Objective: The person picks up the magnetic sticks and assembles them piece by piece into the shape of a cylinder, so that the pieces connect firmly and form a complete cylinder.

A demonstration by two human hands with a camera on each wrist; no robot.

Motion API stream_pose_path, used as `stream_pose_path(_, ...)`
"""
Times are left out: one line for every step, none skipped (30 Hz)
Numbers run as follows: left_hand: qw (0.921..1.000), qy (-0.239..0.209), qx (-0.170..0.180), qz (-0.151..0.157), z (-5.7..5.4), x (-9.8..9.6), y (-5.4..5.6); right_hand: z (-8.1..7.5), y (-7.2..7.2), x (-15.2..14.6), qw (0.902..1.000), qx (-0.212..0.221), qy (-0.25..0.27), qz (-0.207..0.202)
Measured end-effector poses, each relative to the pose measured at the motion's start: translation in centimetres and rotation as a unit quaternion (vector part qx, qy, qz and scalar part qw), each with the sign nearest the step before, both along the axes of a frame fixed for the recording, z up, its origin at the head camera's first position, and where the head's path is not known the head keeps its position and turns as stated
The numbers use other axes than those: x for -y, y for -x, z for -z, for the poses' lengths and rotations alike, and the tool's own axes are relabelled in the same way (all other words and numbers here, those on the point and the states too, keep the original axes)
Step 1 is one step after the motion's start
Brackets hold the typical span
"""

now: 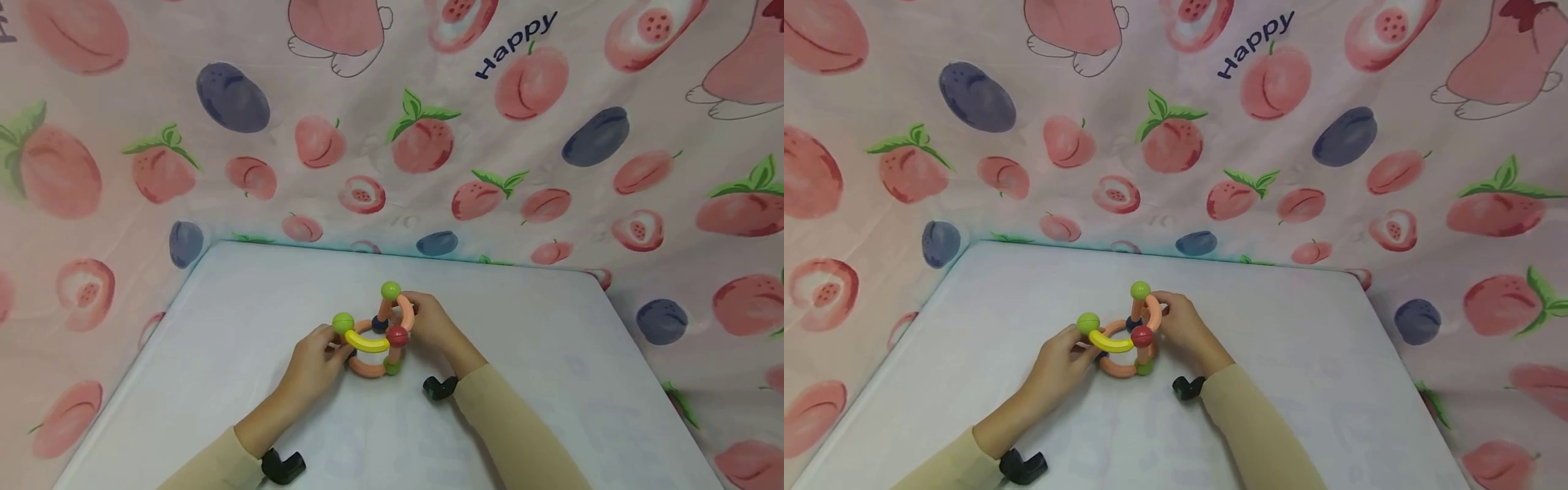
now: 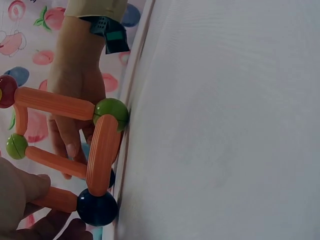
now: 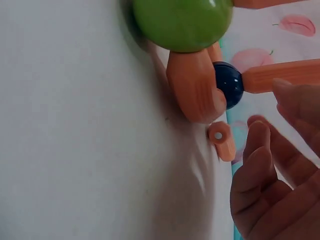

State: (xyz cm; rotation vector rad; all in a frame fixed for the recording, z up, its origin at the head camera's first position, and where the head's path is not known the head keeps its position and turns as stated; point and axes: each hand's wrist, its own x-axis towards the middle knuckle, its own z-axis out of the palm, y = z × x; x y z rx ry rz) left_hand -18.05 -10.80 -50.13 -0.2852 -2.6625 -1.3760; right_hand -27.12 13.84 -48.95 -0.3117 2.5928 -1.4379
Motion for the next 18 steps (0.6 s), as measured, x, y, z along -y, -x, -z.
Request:
stream_pose_path(1.0000,0.003,-0.003,0.001,0.01,0.02,0.03,0.12,0.15,0.15,1.0000,-0.003,0.004,-0.009)
stream_pose_path(1.0000,0.006,-0.005,0.002,0.00,0.03,0.06,0.21,0.28,0.30,0.9998,-0.005,0.008,-0.017)
stream_pose_path(0.9999,0.009,-0.007,0.003,0.02,0.03,0.11,0.29,0.39,0.43,0.9996,-0.005,0.012,-0.024)
stream_pose_path(0.9999,0.011,-0.008,0.004,0.03,-0.01,0.17,0.34,0.46,0.49,0.9994,-0.004,0.016,-0.029)
stream_pose_path(0.9999,0.012,-0.008,0.005,0.02,-0.06,0.23,0.37,0.48,0.53,0.9992,-0.002,0.020,-0.034)
stream_pose_path(0.9999,0.013,-0.008,0.005,0.01,-0.12,0.30,0.42,0.50,0.55,0.9992,-0.002,0.018,-0.036)
stream_pose_path(0.9999,0.014,-0.008,0.006,-0.03,-0.17,0.35,0.46,0.49,0.55,0.9993,0.000,0.014,-0.036)
stream_pose_path(0.9999,0.014,-0.006,0.006,-0.08,-0.22,0.40,0.49,0.47,0.54,0.9994,0.000,0.008,-0.035)
stream_pose_path(0.9999,0.016,-0.005,0.005,-0.11,-0.27,0.47,0.48,0.41,0.52,0.9995,0.001,0.002,-0.033)
stream_pose_path(0.9998,0.017,-0.003,0.005,-0.19,-0.31,0.48,0.48,0.36,0.49,0.9995,0.000,-0.002,-0.031)
stream_pose_path(0.9998,0.019,-0.001,0.005,-0.27,-0.35,0.50,0.45,0.29,0.45,0.9995,-0.002,-0.008,-0.031)
stream_pose_path(0.9998,0.021,0.001,0.005,-0.33,-0.37,0.52,0.44,0.22,0.42,0.9995,-0.005,-0.013,-0.029)
stream_pose_path(0.9997,0.023,0.003,0.004,-0.40,-0.39,0.53,0.40,0.14,0.40,0.9994,-0.007,-0.019,-0.029)
stream_pose_path(0.9997,0.026,0.005,0.003,-0.45,-0.40,0.55,0.33,0.04,0.39,0.9993,-0.010,-0.023,-0.029)
stream_pose_path(0.9996,0.029,0.006,0.003,-0.48,-0.39,0.57,0.29,-0.04,0.39,0.9991,-0.013,-0.028,-0.030)
stream_pose_path(0.9995,0.030,0.009,0.003,-0.54,-0.38,0.58,0.26,-0.12,0.38,0.9987,-0.018,-0.034,-0.032)
stream_pose_path(0.9994,0.033,0.011,0.003,-0.56,-0.36,0.61,0.19,-0.22,0.40,0.9985,-0.020,-0.040,-0.031)
stream_pose_path(0.9993,0.035,0.013,0.003,-0.58,-0.34,0.65,0.13,-0.32,0.43,0.9983,-0.021,-0.047,-0.029)
